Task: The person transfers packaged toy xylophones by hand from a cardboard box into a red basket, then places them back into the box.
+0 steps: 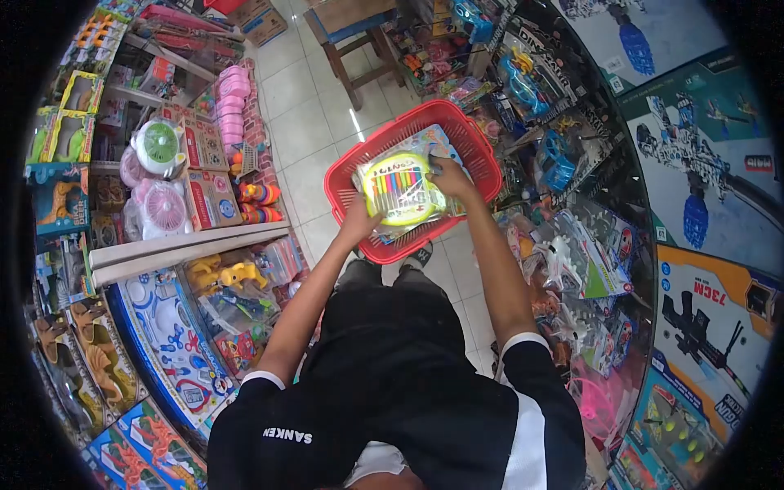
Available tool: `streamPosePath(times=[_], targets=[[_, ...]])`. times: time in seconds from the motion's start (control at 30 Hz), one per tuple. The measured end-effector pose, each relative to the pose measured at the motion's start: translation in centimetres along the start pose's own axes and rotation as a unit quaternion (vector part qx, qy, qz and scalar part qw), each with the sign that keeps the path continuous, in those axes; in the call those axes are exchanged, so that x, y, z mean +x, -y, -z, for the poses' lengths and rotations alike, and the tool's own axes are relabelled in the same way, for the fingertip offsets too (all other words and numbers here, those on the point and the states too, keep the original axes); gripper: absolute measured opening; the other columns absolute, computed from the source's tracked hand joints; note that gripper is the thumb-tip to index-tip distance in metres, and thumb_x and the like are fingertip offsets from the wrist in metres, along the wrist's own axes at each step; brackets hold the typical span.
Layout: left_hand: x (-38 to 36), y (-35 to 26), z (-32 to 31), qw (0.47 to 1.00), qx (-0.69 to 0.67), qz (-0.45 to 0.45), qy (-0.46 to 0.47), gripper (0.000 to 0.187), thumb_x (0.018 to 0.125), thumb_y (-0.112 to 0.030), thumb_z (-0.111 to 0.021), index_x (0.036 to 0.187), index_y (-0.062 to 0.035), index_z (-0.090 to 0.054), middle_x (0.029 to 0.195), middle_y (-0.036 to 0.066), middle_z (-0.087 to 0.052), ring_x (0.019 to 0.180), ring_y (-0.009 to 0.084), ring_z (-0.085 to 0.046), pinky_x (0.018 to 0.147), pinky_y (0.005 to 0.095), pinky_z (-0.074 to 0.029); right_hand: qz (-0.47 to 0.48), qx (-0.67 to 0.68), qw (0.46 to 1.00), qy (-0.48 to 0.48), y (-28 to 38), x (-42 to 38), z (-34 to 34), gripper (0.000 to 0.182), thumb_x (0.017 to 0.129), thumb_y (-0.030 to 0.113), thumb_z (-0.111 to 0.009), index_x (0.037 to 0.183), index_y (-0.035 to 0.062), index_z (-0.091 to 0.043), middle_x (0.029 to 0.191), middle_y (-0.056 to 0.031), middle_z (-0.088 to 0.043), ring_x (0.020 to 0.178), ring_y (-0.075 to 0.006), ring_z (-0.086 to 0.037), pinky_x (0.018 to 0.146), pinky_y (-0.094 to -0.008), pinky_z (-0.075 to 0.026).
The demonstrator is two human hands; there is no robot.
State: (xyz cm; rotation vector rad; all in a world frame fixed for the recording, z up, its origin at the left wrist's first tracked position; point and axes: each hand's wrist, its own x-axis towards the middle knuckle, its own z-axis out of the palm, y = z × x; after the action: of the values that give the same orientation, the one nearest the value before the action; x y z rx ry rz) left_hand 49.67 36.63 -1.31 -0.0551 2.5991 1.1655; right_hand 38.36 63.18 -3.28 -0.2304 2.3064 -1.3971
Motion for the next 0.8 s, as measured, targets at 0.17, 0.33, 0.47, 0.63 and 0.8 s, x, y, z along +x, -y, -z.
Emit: streamPosePath(times=[0.17, 0.33, 0.47, 0.63, 0.8], targets=[[0.5, -2.0, -1.8, 0.988, 0.141, 0.050, 0.034, 0.072, 0.071, -0.016, -0.084, 0.125, 0.0047, -0.041, 0.120, 0.025, -0.050, 0.110, 0.0421, -0.058, 0.088, 0.0466, -0.053, -0.077, -0.382, 0.921, 0.011, 1.9, 0.0, -5.3, 0.064, 0.083, 0.028, -0.072, 0.136, 0.0025, -0.047, 0.134, -0.0166, -0.041, 0.124, -0.0366, -0.037, 0.097, -0.0552, -0.035], [1.8, -0.2, -1.1, 0.973, 0.226, -0.015, 0.051, 0.073, 0.068, -0.020, -0.087, 0.122, 0.0007, -0.043, 0.119, 0.021, -0.053, 0.096, 0.0386, -0.066, 0.078, 0.0439, -0.057, -0.085, -0.379, 0.921, -0.038, 3.7, -1.3, -6.6, 0.066, 0.082, 0.023, -0.073, 0.141, 0.0084, -0.047, 0.142, -0.0180, -0.037, 0.124, -0.0396, -0.040, 0.099, -0.0530, -0.036], [3.7, 1.1, -0.1, 0.963, 0.237, -0.039, 0.127, 0.072, 0.068, -0.021, -0.085, 0.123, -0.0006, -0.043, 0.113, 0.020, -0.060, 0.098, 0.0381, -0.066, 0.079, 0.0440, -0.057, -0.116, -0.394, 0.903, -0.124, 5.7, -1.8, -6.7, 0.072, 0.081, 0.027, -0.076, 0.145, 0.0190, -0.045, 0.153, -0.0163, -0.027, 0.135, -0.0399, -0.031, 0.104, -0.0536, -0.035], [4.0, 0.0, 5.6, 0.896, 0.328, -0.179, 0.239, 0.040, 0.076, -0.016, -0.072, 0.112, -0.0048, -0.059, 0.116, 0.012, -0.063, 0.108, 0.0275, -0.061, 0.090, 0.0419, -0.047, -0.218, -0.409, 0.866, -0.189, 9.0, -2.4, -6.8, 0.073, 0.081, 0.022, -0.074, 0.147, 0.0161, -0.041, 0.150, -0.0184, -0.030, 0.132, -0.0409, -0.034, 0.104, -0.0552, -0.033], [2.6, 4.0, 17.5, 0.923, 0.070, -0.377, -0.037, 0.034, 0.083, -0.013, -0.066, 0.114, -0.0055, -0.057, 0.112, 0.014, -0.060, 0.112, 0.0327, -0.054, 0.093, 0.0432, -0.043, -0.107, -0.328, 0.867, -0.360, 17.5, -0.5, -9.2, 0.063, 0.080, 0.012, -0.067, 0.139, 0.0077, -0.044, 0.138, -0.0208, -0.040, 0.128, -0.0424, -0.037, 0.102, -0.0574, -0.034]])
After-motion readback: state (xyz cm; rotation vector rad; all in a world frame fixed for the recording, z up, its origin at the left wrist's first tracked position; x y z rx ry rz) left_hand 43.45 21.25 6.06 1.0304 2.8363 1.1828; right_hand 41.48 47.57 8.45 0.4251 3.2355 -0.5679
